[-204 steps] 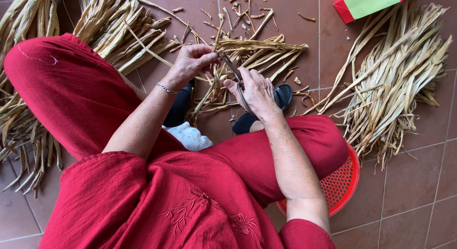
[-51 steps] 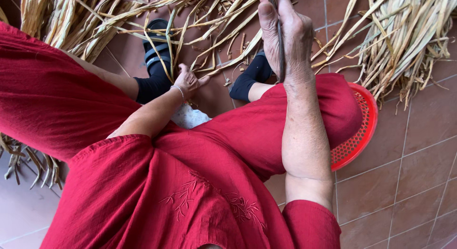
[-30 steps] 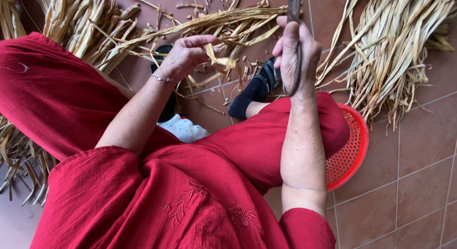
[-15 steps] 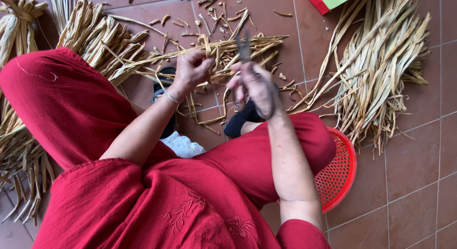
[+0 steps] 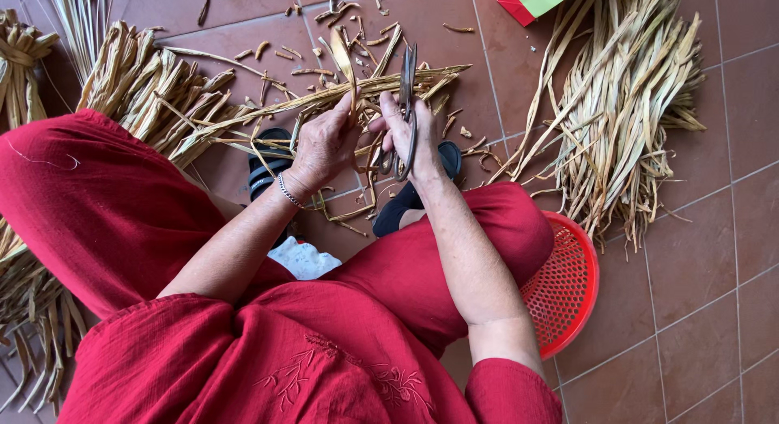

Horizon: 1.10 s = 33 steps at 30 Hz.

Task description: The person sits on the floor and trims dried palm leaves with scissors, cutting off hard stem ends and unwanted edges from each leaf. They sort through bundles of leaves on the floor, discarding trimmed scraps around them while working through the pile.

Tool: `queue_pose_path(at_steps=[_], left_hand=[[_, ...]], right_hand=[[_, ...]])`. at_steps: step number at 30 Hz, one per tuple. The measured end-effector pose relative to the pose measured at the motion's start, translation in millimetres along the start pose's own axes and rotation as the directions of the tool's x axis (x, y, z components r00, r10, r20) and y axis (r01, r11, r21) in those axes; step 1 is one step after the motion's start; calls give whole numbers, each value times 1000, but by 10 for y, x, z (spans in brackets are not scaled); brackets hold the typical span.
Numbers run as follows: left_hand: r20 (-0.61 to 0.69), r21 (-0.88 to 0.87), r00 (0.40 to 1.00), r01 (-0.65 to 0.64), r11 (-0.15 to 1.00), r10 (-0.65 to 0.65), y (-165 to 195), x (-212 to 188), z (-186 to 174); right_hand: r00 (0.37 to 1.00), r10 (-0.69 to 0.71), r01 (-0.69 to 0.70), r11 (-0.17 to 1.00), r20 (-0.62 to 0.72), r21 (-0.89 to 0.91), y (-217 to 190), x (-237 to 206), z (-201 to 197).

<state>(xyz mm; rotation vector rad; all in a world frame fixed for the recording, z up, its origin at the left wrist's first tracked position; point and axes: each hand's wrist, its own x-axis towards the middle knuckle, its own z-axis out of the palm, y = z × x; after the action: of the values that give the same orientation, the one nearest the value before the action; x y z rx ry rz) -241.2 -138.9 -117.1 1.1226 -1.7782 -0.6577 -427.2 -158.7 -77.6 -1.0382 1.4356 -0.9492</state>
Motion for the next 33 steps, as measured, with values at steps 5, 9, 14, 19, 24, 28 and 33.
queue_pose_path(at_steps=[5,9,14,19,24,28,33], left_hand=[[175,133,984,-59,989,35,40,-83,115],[282,89,959,-8,996,-17,169,-95,140],[343,-142,932,170,975,-113,193,-5,-9],[493,-604,704,699,382,-511,123,179,-106],[504,-800,745,593,88,-437,95,241,-191],[439,-736,734,625,261,-519,117,268,-233],[293,-827,802,486,282,-521,129,333,-299]], right_hand=[[980,-192,196,977,-46,84,-11,-6,55],[948,-296,299,954,-116,7,-36,15,11],[942,-325,331,940,-81,80,-79,-5,-57],[933,-350,356,932,82,-72,-130,-148,-28],[898,-244,302,947,366,-108,-141,-339,67],[915,-175,253,950,363,-181,-118,-399,109],[945,-243,309,882,218,-356,-134,-324,70]])
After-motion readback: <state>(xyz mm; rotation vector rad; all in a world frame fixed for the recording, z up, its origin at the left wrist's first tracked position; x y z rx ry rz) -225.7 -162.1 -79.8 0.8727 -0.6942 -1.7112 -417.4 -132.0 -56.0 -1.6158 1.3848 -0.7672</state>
